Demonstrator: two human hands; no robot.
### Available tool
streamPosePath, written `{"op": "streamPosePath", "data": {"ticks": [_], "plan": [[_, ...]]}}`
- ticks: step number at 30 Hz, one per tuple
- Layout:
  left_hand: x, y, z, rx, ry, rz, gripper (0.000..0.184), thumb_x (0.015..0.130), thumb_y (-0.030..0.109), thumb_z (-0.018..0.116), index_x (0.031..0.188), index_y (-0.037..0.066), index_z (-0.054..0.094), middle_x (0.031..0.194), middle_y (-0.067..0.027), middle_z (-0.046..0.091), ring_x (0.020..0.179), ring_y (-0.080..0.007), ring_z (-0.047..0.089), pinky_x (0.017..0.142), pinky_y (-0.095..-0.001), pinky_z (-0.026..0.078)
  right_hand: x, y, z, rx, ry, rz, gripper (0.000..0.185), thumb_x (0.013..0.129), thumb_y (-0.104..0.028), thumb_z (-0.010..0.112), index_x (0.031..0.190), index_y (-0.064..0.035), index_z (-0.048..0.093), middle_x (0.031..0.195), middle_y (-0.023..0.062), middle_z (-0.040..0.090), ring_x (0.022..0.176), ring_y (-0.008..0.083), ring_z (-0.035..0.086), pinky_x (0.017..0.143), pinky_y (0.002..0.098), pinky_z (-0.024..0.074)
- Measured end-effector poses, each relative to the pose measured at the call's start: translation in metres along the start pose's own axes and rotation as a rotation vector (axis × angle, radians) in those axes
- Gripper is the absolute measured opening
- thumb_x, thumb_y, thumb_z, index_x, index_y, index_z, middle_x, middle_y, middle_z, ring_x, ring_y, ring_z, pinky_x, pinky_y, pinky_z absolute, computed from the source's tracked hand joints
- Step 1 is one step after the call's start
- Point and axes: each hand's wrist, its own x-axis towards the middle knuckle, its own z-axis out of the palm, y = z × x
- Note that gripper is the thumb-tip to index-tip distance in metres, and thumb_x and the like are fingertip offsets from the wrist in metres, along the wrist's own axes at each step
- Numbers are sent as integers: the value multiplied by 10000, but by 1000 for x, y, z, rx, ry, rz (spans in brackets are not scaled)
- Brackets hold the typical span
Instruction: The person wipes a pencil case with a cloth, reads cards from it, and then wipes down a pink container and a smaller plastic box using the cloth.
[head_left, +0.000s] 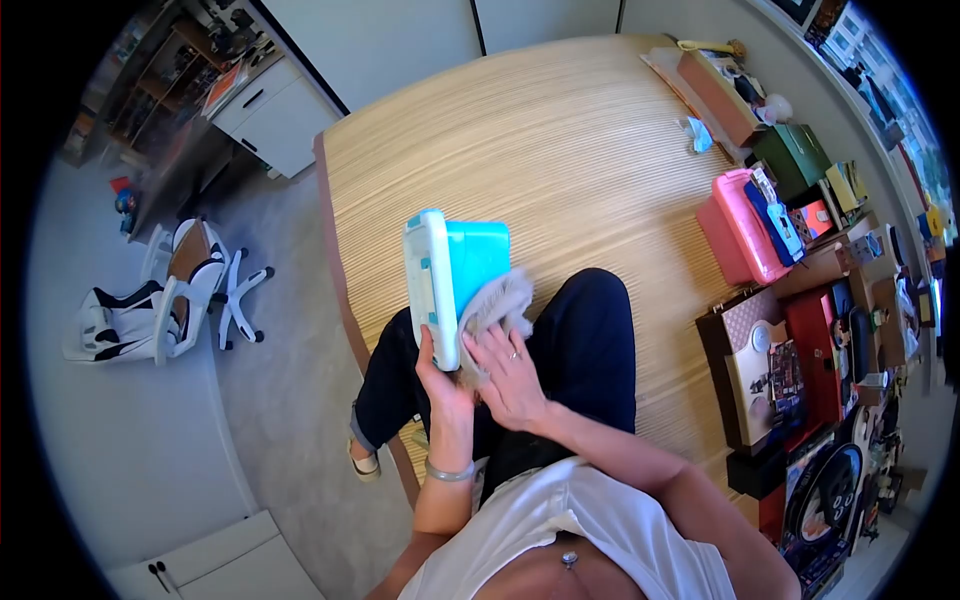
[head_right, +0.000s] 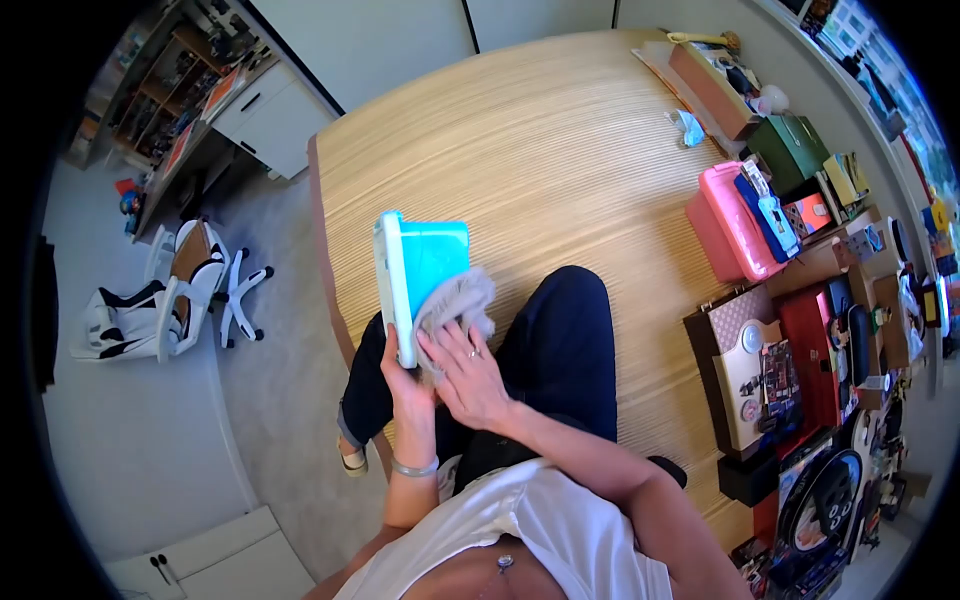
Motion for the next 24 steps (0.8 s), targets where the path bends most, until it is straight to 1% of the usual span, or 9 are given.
{"op": "streamPosePath", "data": {"ticks": [5,6,11,13,15,17,20,21,24], "plan": [[-20,-1,7,-110,-102,-93,488,990,387,495,1374,86,504,1303,-123,586,1210,-270,545,1059,-478,404,88,5,-41,-53,198,-34,549,882,-136,491,1422,-49,439,1347,233,507,1310,416,431,1127,538,242],[-18,-2,1,-133,-102,-102,530,981,426,492,1408,114,465,1355,-133,544,1280,-299,483,1087,-560,342,107,7,-49,-67,245,-64,496,896,-128,478,1387,-52,467,1334,224,515,1282,415,450,1120,527,254],[-26,0,9,-99,-201,-210,607,970,496,473,1460,149,384,1445,-104,459,1366,-341,366,1075,-688,237,131,38,-55,189,-26,212,439,990,-209,397,1387,-23,436,1328,236,487,1229,416,449,1094,433,304],[-23,-1,14,-49,-110,-95,609,971,483,487,1458,130,389,1452,-130,440,1375,-368,344,1101,-647,235,103,41,-28,347,314,121,428,982,-195,436,1359,9,442,1395,228,451,1333,401,379,1133,470,246],[-20,-7,25,43,11,82,551,985,478,476,1407,125,456,1334,-79,564,1257,-250,501,1089,-483,343,67,42,-5,464,282,293,549,973,-210,461,1453,10,313,1527,222,266,1442,381,208,1187,430,140],[-16,-23,24,82,90,281,550,999,460,474,1411,98,437,1344,-74,552,1254,-238,503,1072,-431,382,49,27,-8,513,229,130,659,928,-220,566,1467,19,271,1515,217,270,1424,352,238,1177,411,168],[-33,-32,27,274,-22,325,601,1001,406,507,1482,114,295,1421,-78,451,1296,-222,457,1037,-404,416,49,27,-23,869,295,348,803,831,-128,694,1478,27,245,1465,159,346,1361,247,325,1140,372,247],[-36,-31,23,328,-101,304,654,992,390,534,1509,131,229,1461,-77,397,1315,-221,431,1034,-404,415,53,34,-33,891,298,371,747,825,-114,692,1450,34,313,1380,149,460,1278,226,442,1087,353,340],[-29,-11,-3,408,-137,190,692,986,389,541,1522,130,188,1471,-110,373,1327,-227,411,1034,-410,406,67,39,-75,1010,123,526,600,817,-123,706,1344,37,467,1184,101,608,1083,170,579,948,303,459]]}}
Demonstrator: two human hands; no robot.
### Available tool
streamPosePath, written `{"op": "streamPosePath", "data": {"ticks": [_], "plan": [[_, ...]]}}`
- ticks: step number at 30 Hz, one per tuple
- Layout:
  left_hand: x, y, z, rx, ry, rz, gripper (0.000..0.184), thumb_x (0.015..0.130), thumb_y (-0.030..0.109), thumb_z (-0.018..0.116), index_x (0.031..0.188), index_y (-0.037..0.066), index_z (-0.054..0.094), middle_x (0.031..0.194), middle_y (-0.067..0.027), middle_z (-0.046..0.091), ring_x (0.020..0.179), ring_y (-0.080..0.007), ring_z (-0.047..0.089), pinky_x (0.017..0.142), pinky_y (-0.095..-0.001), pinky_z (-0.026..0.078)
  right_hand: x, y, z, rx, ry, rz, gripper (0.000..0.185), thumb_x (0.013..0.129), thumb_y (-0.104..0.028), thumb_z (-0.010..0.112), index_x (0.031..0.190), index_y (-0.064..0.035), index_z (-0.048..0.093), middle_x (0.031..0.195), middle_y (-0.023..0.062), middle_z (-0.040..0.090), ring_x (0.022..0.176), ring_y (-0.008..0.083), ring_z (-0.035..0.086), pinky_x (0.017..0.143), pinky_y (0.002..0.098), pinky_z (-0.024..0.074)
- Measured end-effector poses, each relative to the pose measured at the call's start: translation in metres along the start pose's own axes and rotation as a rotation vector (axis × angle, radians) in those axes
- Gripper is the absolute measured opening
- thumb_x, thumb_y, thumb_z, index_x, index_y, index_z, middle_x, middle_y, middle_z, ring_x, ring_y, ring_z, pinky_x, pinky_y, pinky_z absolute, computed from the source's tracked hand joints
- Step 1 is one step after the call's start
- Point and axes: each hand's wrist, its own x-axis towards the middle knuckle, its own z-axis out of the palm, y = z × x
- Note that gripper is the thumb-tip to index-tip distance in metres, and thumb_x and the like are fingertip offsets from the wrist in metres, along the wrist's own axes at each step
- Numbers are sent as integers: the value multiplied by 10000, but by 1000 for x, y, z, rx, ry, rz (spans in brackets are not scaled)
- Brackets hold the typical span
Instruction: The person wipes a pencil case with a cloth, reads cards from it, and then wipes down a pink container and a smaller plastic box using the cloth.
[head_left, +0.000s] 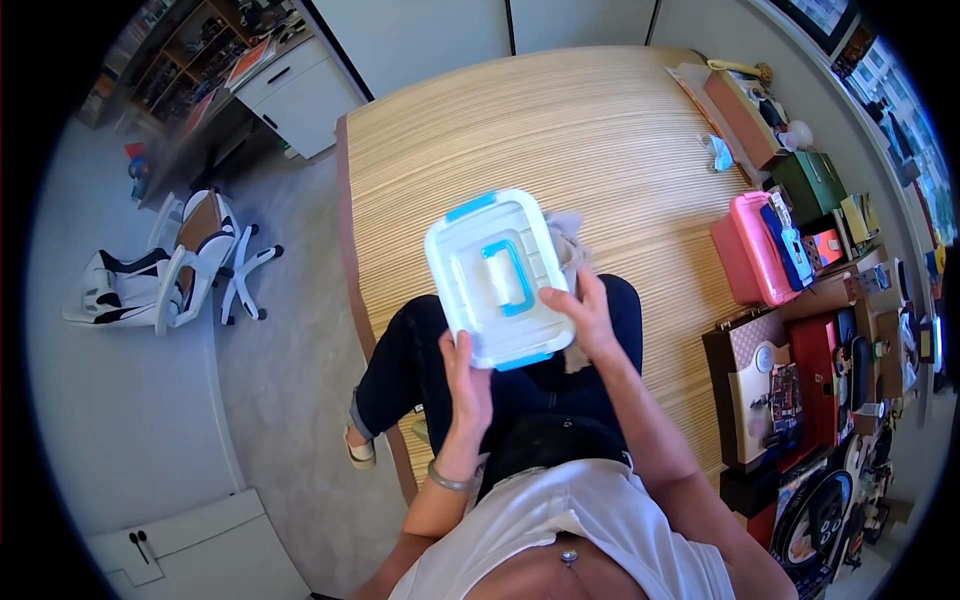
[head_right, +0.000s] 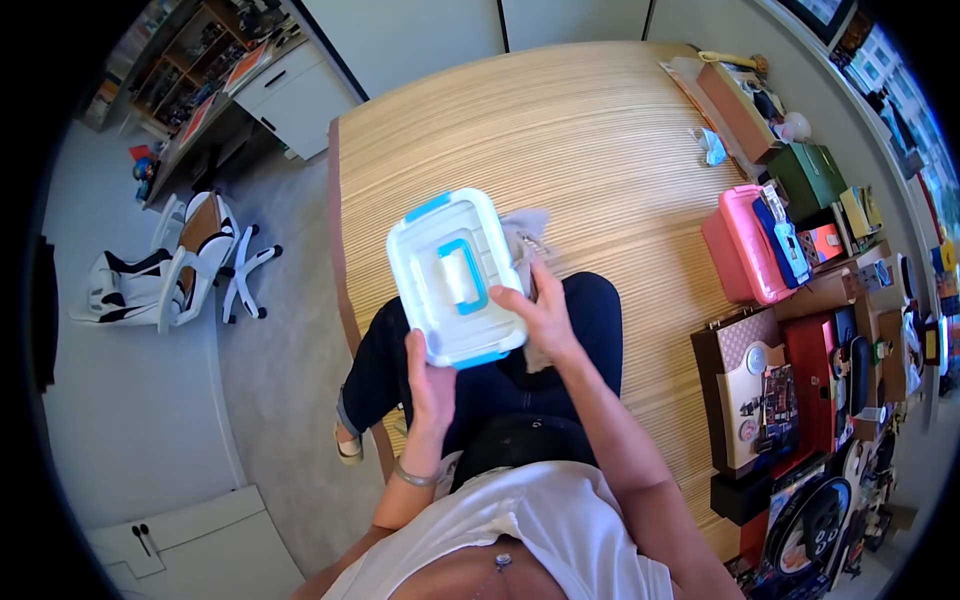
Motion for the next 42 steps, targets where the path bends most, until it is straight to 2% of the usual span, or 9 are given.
{"op": "streamPosePath", "data": {"ticks": [6,7,10,19,22,31,39,41,42], "plan": [[32,21,3,-183,-46,-154,603,974,382,549,1413,-7,408,1348,-150,541,1222,-274,541,1032,-396,431,8,33,4,28,93,90,402,973,-275,557,1179,69,592,1079,107,658,978,123,579,854,282,460],[36,18,4,-231,-35,-140,594,976,382,543,1411,-1,414,1352,-147,541,1217,-281,546,1027,-403,437,12,57,0,0,248,45,430,1030,-289,407,1191,74,570,1093,144,658,995,200,594,890,333,448],[42,6,4,-362,-2,-141,585,966,407,535,1419,53,429,1356,-128,547,1229,-313,535,1042,-465,422,-6,56,19,-628,374,-333,416,1033,-250,323,1219,43,553,1191,233,584,1094,415,503,995,429,359],[40,-20,4,-389,208,-174,577,980,481,411,1407,94,458,1346,-117,553,1194,-319,538,1041,-447,419,-80,91,50,-925,74,-468,526,962,-126,421,1442,65,318,1423,257,419,1346,430,358,1111,552,166],[25,-7,18,-386,182,-157,580,970,467,439,1416,97,446,1340,-88,561,1190,-301,542,1048,-434,410,-41,63,38,-997,90,-508,529,930,-117,469,1437,1,377,1335,242,504,1238,399,453,1026,525,268],[14,22,12,-363,85,-80,563,972,354,526,1421,35,412,1331,-129,559,1183,-283,566,1009,-415,449,-28,59,25,-810,298,-522,388,1003,-151,364,1339,14,465,1339,183,530,1320,326,436,1156,501,174],[6,42,-72,155,-259,-394,643,871,295,644,1383,-37,442,1262,-183,605,1113,-290,618,994,-372,481,-21,3,-1,-736,-250,-546,519,887,-83,454,1395,15,418,1396,196,467,1362,359,378,1179,533,141],[3,37,-73,186,-311,-406,698,838,297,688,1393,-37,429,1292,-179,586,1147,-280,599,1010,-364,469,-4,-18,4,-748,-274,-547,484,897,-139,514,1354,13,470,1319,183,537,1272,328,479,1136,469,270],[1,32,-73,185,-331,-379,715,832,306,700,1397,-35,425,1305,-175,578,1163,-277,588,1016,-366,463,4,-25,1,-509,-385,-249,435,916,-209,554,1291,8,534,1212,159,604,1132,264,568,1031,376,392]]}}
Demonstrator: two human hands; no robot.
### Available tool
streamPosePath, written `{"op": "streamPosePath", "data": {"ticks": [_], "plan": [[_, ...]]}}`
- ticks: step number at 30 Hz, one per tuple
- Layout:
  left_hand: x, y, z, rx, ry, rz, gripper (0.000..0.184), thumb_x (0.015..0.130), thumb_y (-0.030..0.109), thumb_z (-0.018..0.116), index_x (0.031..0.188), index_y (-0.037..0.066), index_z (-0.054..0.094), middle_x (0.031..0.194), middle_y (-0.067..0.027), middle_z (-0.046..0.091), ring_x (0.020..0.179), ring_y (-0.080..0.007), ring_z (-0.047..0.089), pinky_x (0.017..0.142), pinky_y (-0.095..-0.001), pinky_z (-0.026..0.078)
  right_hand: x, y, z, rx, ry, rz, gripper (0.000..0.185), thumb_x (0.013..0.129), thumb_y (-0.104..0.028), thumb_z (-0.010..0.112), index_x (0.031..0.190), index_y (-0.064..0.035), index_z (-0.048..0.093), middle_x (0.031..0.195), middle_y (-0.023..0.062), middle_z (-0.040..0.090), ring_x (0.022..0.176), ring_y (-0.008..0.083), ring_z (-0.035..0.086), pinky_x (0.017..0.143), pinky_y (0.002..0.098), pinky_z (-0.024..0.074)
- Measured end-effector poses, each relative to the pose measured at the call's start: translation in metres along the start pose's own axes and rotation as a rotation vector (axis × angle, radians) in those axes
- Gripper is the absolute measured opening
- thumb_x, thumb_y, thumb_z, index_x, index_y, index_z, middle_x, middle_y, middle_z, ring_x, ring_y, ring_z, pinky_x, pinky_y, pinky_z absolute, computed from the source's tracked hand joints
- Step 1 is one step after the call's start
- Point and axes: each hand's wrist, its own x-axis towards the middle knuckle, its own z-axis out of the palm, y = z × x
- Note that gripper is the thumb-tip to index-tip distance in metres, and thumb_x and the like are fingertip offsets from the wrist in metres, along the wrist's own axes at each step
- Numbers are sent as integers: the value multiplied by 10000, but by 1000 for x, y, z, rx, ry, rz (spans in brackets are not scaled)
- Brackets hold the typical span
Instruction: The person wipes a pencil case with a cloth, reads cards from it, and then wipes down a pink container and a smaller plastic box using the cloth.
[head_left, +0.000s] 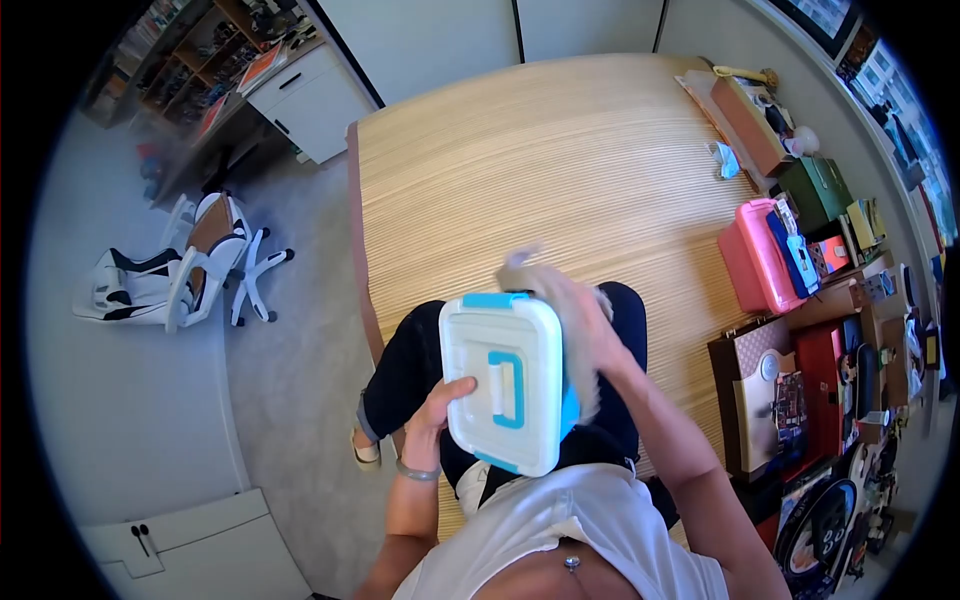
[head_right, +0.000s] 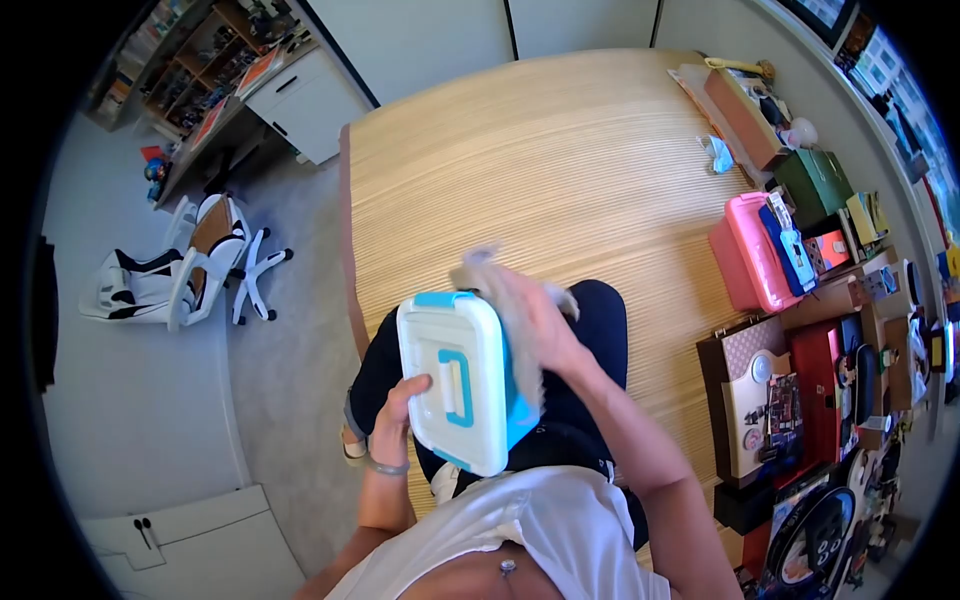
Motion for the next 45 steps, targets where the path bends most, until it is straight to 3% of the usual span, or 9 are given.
{"op": "streamPosePath", "data": {"ticks": [7,15,21,24,31,34,37,40,45], "plan": [[8,-14,-5,-103,-8,69,738,886,391,663,1420,-39,389,1308,-151,565,1172,-244,565,1011,-332,436,-7,37,34,785,460,345,381,1008,-240,474,1292,6,539,1157,108,621,1082,183,573,977,297,424],[3,-27,16,-123,77,119,707,911,410,622,1416,-31,396,1297,-158,569,1158,-234,573,989,-332,449,-52,41,25,-47,342,89,600,988,-306,515,1484,-32,320,1456,137,399,1339,250,396,1132,368,280],[2,-34,30,-115,26,64,709,913,426,615,1416,-25,402,1308,-152,562,1168,-233,565,993,-337,444,-86,20,22,87,385,74,736,958,-272,586,1521,-26,180,1474,145,370,1348,235,371,1141,363,261],[6,-25,40,-197,171,144,661,937,415,582,1403,-25,419,1304,-159,572,1162,-254,575,1005,-355,443,-115,17,38,386,463,331,703,950,-218,594,1505,-20,210,1460,131,387,1324,212,384,1129,338,274],[13,-15,25,-20,65,124,639,943,355,572,1417,-34,393,1337,-173,551,1179,-304,572,1038,-399,434,-107,16,43,528,664,93,676,899,-234,672,1463,-50,349,1415,97,437,1297,190,415,1120,346,290],[11,-5,34,2,-50,24,738,884,347,681,1429,-43,373,1375,-143,514,1247,-267,508,1073,-366,375,-110,85,1,527,368,288,513,946,-253,610,1381,-23,467,1303,75,543,1191,169,513,1063,337,382],[18,-8,33,65,-101,115,666,928,358,597,1420,-37,383,1340,-175,548,1192,-303,563,1028,-406,441,-42,-44,-23,578,445,108,345,1011,-204,474,1289,-5,518,1175,69,597,1057,158,575,952,265,452],[27,-5,33,25,-67,238,640,958,383,540,1422,-28,382,1325,-170,558,1172,-303,574,1019,-409,448,-57,16,7,990,591,449,329,1006,-196,459,1278,-20,515,1112,55,577,1040,159,553,932,252,446],[34,34,66,-265,100,265,633,1004,438,444,1446,-6,355,1368,-174,525,1176,-317,571,1022,-435,455,-70,11,33,60,458,225,283,946,-99,507,1215,-12,501,1002,158,536,989,240,546,865,326,445]]}}
